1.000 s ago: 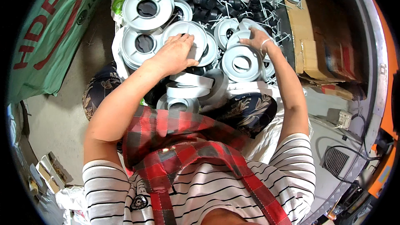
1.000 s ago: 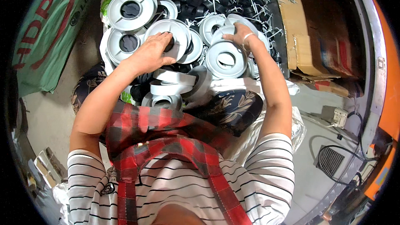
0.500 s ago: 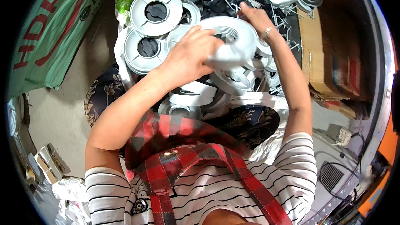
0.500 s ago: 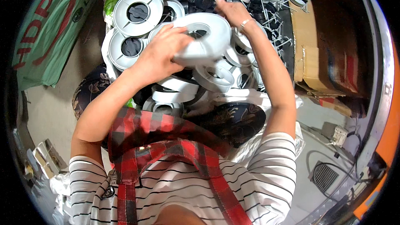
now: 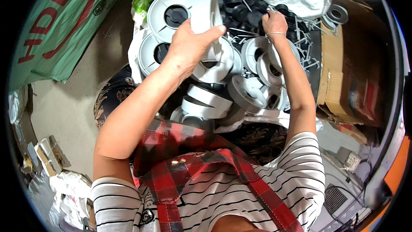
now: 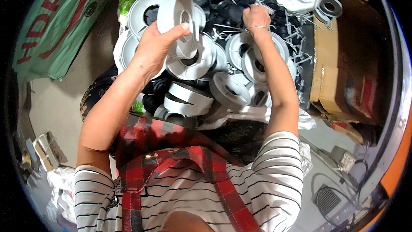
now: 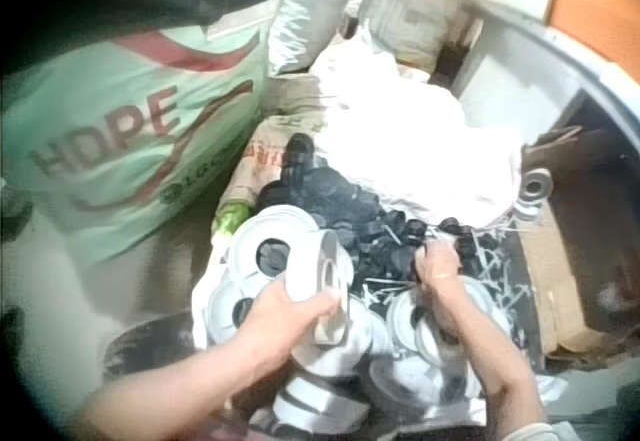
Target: The person assembles plastic components by hand, inserting black circular inserts into white ring-shaped pieces one at a time and stacking the completed assemblies.
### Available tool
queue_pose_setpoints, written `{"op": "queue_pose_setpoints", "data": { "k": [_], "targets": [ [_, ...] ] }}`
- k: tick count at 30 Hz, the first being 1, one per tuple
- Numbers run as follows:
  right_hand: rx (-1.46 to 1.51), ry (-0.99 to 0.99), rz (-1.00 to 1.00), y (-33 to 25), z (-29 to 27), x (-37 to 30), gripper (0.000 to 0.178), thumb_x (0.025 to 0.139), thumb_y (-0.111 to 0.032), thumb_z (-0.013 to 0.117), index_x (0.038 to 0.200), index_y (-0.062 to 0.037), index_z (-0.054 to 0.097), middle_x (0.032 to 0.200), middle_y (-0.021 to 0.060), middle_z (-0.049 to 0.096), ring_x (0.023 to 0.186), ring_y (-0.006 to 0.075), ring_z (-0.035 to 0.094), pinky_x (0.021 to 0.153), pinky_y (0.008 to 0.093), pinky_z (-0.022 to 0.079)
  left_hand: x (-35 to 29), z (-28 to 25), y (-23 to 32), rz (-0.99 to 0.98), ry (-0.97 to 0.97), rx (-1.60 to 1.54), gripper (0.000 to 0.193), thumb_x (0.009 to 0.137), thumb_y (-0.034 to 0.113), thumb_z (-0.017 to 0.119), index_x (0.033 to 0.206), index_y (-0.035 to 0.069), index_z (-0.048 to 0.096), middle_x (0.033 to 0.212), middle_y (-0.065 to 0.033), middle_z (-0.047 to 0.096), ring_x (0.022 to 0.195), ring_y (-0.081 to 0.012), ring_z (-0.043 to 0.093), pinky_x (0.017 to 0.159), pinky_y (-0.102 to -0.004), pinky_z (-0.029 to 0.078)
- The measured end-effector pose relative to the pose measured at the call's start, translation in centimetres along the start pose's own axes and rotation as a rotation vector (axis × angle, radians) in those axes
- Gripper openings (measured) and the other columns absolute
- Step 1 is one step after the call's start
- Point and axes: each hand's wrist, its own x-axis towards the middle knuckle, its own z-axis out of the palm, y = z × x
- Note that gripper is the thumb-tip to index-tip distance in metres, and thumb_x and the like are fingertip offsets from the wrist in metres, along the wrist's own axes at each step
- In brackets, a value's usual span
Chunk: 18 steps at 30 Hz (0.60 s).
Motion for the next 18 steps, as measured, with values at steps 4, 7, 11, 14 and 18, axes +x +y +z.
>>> {"op": "queue_pose_setpoints", "data": {
  "k": [4, 7, 11, 14, 18],
  "targets": [
    [0.653, -0.076, -0.099, -4.1, -7.7, -3.8, 0.032, 0.079, -0.031, 0.061, 0.091, -0.0026, 0.068, 0.082, 0.0172, 0.064, 0.081, 0.0306, 0.063, 0.073, 0.0367, 0.048, -0.2, 0.5, -0.1, -0.116, -0.148, -0.228, 0.033, 0.087, 0.026, 0.061, 0.109, 0.001, 0.055, 0.099, -0.0068, 0.062, 0.09, -0.0153, 0.06, 0.082, -0.0311, 0.049],
    [0.691, -0.212, -0.136, -7.9, -12.1, -7.4, 0.044, 0.074, -0.038, 0.069, 0.099, -0.0022, 0.066, 0.09, 0.0185, 0.062, 0.087, 0.0312, 0.061, 0.078, 0.0355, 0.048, -1.2, 1.1, 0.1, -0.148, -0.29, -0.336, 0.037, 0.09, 0.027, 0.057, 0.116, 0.001, 0.051, 0.105, -0.0078, 0.061, 0.097, -0.0166, 0.06, 0.087, -0.034, 0.05],
    [0.496, -0.323, -0.305, -8.9, -16.3, -9.9, 0.089, 0.061, -0.043, 0.079, 0.128, 0.0029, 0.041, 0.112, 0.0249, 0.05, 0.104, 0.0359, 0.052, 0.09, 0.0382, 0.044, -2.0, 1.0, 0.1, -0.101, -0.376, -0.212, 0.043, 0.09, 0.031, 0.057, 0.119, -0.001, 0.049, 0.106, -0.0089, 0.061, 0.094, -0.0167, 0.061, 0.083, -0.0339, 0.051],
    [0.462, -0.312, -0.412, -8.4, -17.4, -10.8, 0.08, 0.061, -0.03, 0.08, 0.126, -0.0027, 0.042, 0.111, 0.0184, 0.05, 0.103, 0.032, 0.053, 0.087, 0.0361, 0.046, -2.1, 0.7, 0.2, -0.133, -0.429, -0.125, 0.046, 0.088, 0.034, 0.06, 0.114, -0.003, 0.053, 0.101, -0.0095, 0.062, 0.088, -0.0166, 0.063, 0.077, -0.0317, 0.053],
    [0.336, -0.412, -0.662, -8.8, -20.2, -11.8, 0.081, 0.056, -0.011, 0.076, 0.127, -0.0057, 0.037, 0.11, 0.0188, 0.045, 0.102, 0.0382, 0.05, 0.088, 0.0389, 0.046, -2.3, 0.1, 0.6, -0.227, -0.553, -0.008, 0.045, 0.09, 0.034, 0.056, 0.113, -0.004, 0.053, 0.103, -0.0102, 0.063, 0.091, -0.0165, 0.063, 0.079, -0.0334, 0.054]
  ]
}}
